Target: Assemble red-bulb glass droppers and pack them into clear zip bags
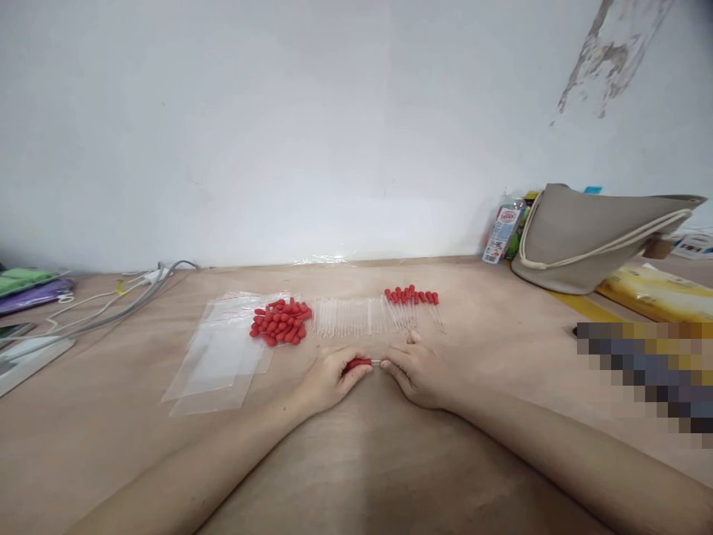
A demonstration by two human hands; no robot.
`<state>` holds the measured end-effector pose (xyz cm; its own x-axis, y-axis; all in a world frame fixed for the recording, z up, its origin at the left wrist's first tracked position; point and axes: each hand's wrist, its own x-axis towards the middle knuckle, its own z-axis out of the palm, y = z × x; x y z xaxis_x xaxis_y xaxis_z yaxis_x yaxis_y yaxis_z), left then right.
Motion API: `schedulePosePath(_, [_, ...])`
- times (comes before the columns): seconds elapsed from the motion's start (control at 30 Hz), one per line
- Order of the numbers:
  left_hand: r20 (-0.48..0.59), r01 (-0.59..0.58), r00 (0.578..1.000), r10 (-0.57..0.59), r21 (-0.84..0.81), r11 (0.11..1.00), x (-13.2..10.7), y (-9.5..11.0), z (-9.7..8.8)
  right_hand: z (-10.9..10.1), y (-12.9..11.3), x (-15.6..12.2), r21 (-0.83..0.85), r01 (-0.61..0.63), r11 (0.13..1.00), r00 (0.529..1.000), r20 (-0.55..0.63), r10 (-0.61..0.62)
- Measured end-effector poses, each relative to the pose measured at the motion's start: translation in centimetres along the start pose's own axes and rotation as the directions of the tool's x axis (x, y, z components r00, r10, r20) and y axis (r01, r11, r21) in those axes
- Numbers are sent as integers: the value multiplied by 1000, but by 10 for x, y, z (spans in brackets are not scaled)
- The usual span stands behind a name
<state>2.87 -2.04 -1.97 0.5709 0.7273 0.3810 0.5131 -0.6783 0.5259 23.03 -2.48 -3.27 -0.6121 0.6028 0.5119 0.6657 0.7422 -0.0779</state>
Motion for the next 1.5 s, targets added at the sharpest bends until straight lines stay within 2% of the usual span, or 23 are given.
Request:
schedulePosePath(0.13, [39, -94, 995, 93, 39, 995, 3, -2, -5, -5, 2, 2, 25, 2, 1000, 997, 77, -4])
schedulePosePath(0.2, [26, -105, 994, 104, 38, 994, 4, -2, -5, -9, 1, 3, 61, -16, 998, 997, 79, 12])
schedulePosePath(0.3, [-56, -64, 996, 63, -17, 998, 4, -3, -3, -15, 0, 4, 154, -117, 981, 993, 3, 118])
schedulePosePath(0.4, [-139, 8, 990, -19, -75, 997, 2, -4, 1, -19, 14, 8, 206, -244, 948, 954, -126, 273])
schedulePosePath(0.43, [-144, 22, 989, -33, -77, 997, 2, -5, 2, -21, 23, 10, 199, -301, 933, 928, -166, 335])
schedulePosePath(0.5, [-98, 11, 995, -14, -36, 999, 2, -6, 2, -26, 48, 16, 151, -471, 869, 845, -206, 494])
schedulePosePath(0.6, [21, -64, 998, 63, 56, 996, 3, -5, -1, -36, 86, 26, -42, -724, 689, 690, -88, 719])
schedulePosePath(0.67, [43, -84, 996, 81, 77, 993, 3, -4, -2, -40, 103, 31, -140, -791, 595, 607, -62, 793])
schedulePosePath(0.77, [47, -82, 996, 78, 76, 994, 3, -3, -2, -38, 113, 31, -197, -820, 538, 557, -55, 829])
schedulePosePath(0.9, [53, -80, 996, 78, 43, 996, 3, -3, -2, -29, 110, 26, -214, -836, 506, 527, -53, 848])
schedulePosePath(1.1, [70, -71, 995, 67, 48, 996, 3, -4, -3, -24, 110, 25, -195, -828, 525, 537, -12, 843])
schedulePosePath(1.33, [80, -72, 994, 68, 39, 997, 3, -2, -4, -24, 111, 26, -256, -828, 498, 512, 15, 859])
schedulePosePath(1.5, [73, -81, 994, 77, 55, 995, 3, -1, -5, -22, 101, 31, -233, -820, 522, 552, -82, 830])
